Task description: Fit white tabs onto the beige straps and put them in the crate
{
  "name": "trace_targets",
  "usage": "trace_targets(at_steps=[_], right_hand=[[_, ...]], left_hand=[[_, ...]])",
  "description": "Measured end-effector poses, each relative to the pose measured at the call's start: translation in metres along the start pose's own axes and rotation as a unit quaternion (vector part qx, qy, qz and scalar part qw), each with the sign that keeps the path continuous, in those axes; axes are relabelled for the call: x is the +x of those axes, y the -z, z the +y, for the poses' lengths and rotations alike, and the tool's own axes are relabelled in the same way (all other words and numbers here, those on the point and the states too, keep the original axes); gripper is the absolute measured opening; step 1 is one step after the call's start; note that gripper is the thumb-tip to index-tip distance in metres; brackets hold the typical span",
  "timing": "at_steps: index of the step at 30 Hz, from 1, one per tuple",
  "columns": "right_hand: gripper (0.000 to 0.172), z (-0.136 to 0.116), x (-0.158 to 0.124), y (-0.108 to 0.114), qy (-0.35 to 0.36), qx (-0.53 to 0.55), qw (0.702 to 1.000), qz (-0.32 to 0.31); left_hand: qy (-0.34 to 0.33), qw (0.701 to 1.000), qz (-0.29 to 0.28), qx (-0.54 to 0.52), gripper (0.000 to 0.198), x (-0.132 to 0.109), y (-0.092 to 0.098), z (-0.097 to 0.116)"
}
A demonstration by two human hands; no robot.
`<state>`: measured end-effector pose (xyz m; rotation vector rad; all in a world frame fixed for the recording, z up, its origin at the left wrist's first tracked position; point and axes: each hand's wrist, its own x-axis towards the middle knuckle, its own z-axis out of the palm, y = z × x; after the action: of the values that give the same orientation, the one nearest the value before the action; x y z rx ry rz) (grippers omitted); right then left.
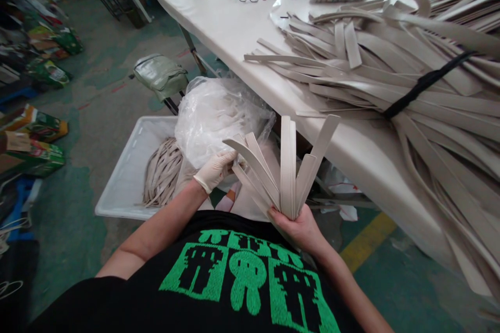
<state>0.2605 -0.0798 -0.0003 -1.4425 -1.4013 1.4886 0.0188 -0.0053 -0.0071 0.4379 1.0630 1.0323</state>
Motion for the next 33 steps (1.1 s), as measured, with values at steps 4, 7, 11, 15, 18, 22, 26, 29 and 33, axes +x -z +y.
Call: trace_targets(at_steps=[4, 7, 11, 15, 18, 22, 26, 29, 33], right_hand=[[0.028, -0.007, -0.005, 0.001, 0.0, -0.042, 0.999, -0.007], [0.028, -0.009, -0.007, 0.003, 0.01, -0.068, 0.998, -0.014], [0.027, -0.005, -0.006, 0.006, 0.027, -0.087, 0.996, -0.023], [0.029, -0.001, -0.003, 0.007, 0.036, -0.101, 0.994, -0.013], [0.03, -0.001, -0.003, 0.006, 0.028, -0.105, 0.994, -0.006], [0.031, 0.001, -0.005, 0.006, 0.016, -0.117, 0.993, 0.006], [0.033, 0.001, -0.002, 0.0, 0.004, -0.118, 0.992, 0.041], [0.034, -0.004, 0.011, -0.011, 0.016, -0.086, 0.996, 0.037], [0.036, -0.014, 0.029, -0.024, 0.071, -0.037, 0.997, -0.002]], left_hand=[[-0.02, 0.999, 0.025, 0.022, 0.035, 0.009, 0.004, -0.004], [-0.017, 0.999, 0.032, 0.019, 0.035, 0.012, 0.007, -0.006], [-0.001, 0.999, 0.014, 0.041, 0.039, 0.009, 0.009, -0.003], [0.013, 0.998, -0.006, 0.056, 0.044, 0.007, 0.008, -0.002], [0.017, 0.998, -0.012, 0.051, 0.05, 0.006, 0.007, -0.003], [0.002, 1.0, -0.001, 0.031, 0.051, 0.003, 0.005, -0.007], [-0.013, 1.0, 0.017, -0.006, 0.046, -0.005, -0.002, -0.02], [-0.005, 0.999, 0.011, -0.032, 0.047, -0.017, -0.012, -0.037], [-0.015, 0.999, -0.011, -0.048, 0.046, -0.034, -0.019, -0.05]])
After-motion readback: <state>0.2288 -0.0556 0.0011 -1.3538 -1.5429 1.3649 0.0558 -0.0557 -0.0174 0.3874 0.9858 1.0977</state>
